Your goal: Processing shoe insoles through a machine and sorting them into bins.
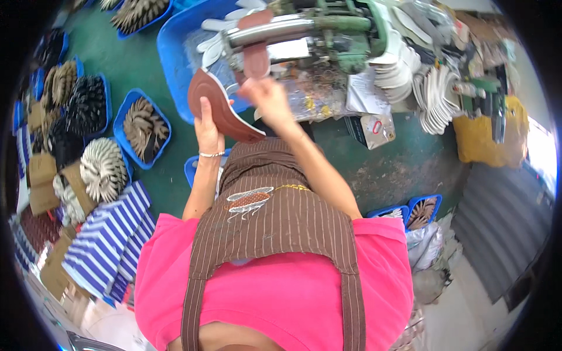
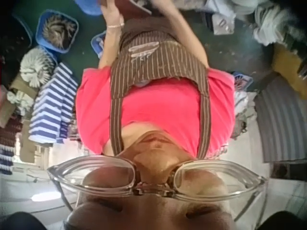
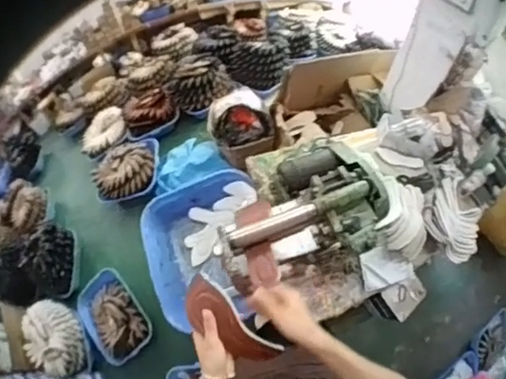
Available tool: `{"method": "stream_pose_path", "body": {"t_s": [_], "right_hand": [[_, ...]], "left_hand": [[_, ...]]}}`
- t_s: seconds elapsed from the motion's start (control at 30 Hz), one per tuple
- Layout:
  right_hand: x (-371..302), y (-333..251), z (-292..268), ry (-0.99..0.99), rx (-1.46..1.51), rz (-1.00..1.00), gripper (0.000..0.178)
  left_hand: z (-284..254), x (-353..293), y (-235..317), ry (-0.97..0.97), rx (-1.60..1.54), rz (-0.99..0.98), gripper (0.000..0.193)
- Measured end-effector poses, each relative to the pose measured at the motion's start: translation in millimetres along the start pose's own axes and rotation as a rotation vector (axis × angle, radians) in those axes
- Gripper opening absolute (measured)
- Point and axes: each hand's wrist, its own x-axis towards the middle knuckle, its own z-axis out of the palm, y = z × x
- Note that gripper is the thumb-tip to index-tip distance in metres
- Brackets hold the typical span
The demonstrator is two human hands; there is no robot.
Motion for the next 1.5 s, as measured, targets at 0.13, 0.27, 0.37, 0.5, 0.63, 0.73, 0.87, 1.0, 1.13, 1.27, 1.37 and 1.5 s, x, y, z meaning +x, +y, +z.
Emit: {"method": "stream_pose_path", "body": {"t_s": [0.13,0.27,0.37,0.5,0.63,0.73,0.87,1.0,1.13,1.27,1.37,1.5], "right_hand": [[-66.1,-16.9,12.4,-0.103,-0.304,-0.184,0.024],[-85.1,-41.7,-30.3,-0.025,-0.34,-0.266,0.021],[-101.3,-66.2,-71.1,-0.019,-0.407,-0.279,0.021],[-119.6,-85.1,-132.0,0.094,-0.361,-0.372,0.02],[-122.1,-87.5,-217.2,0.099,-0.42,-0.358,0.02],[-116.2,-100.4,-286.7,0.066,-0.401,-0.331,0.019],[-89.2,-121.8,-362.5,-0.012,-0.49,-0.374,0.018],[-11.1,-135.2,-450.9,0.217,-0.798,-0.525,0.019],[106.4,-120.1,-550.2,0.609,-1.226,-0.515,0.025],[183.3,-67.5,-605.6,0.79,-1.849,-0.428,0.055],[168.9,-54.7,-565.7,0.158,-1.797,-0.587,0.069],[115.8,-38.6,-525.7,-0.496,-1.937,-0.644,0.081]], "left_hand": [[17.4,-2.4,-9.9,0.21,0.427,0.23,0.035],[63.1,-23.7,-6.4,0.07,0.617,0.367,0.023],[97.2,-34.6,-10.7,-0.093,0.664,0.398,0.02],[153.2,-45.8,-31.0,-0.303,0.651,0.393,0.017],[224.4,-58.3,-65.2,-0.377,0.705,0.328,0.022],[273.6,-61.7,-101.4,-0.387,0.811,0.381,0.025],[326.5,-59.2,-129.2,-0.318,0.809,0.381,0.029],[324.6,-36.8,-133.6,-0.417,1.171,0.236,0.024],[336.6,-41.0,-148.0,-0.3,1.227,0.107,0.022],[349.6,-51.9,-174.7,-0.486,1.271,0.123,0.009],[350.9,-57.1,-177.2,-0.516,1.339,0.13,0.01],[330.4,-58.7,-178.5,-0.479,1.435,0.105,0.017]]}}
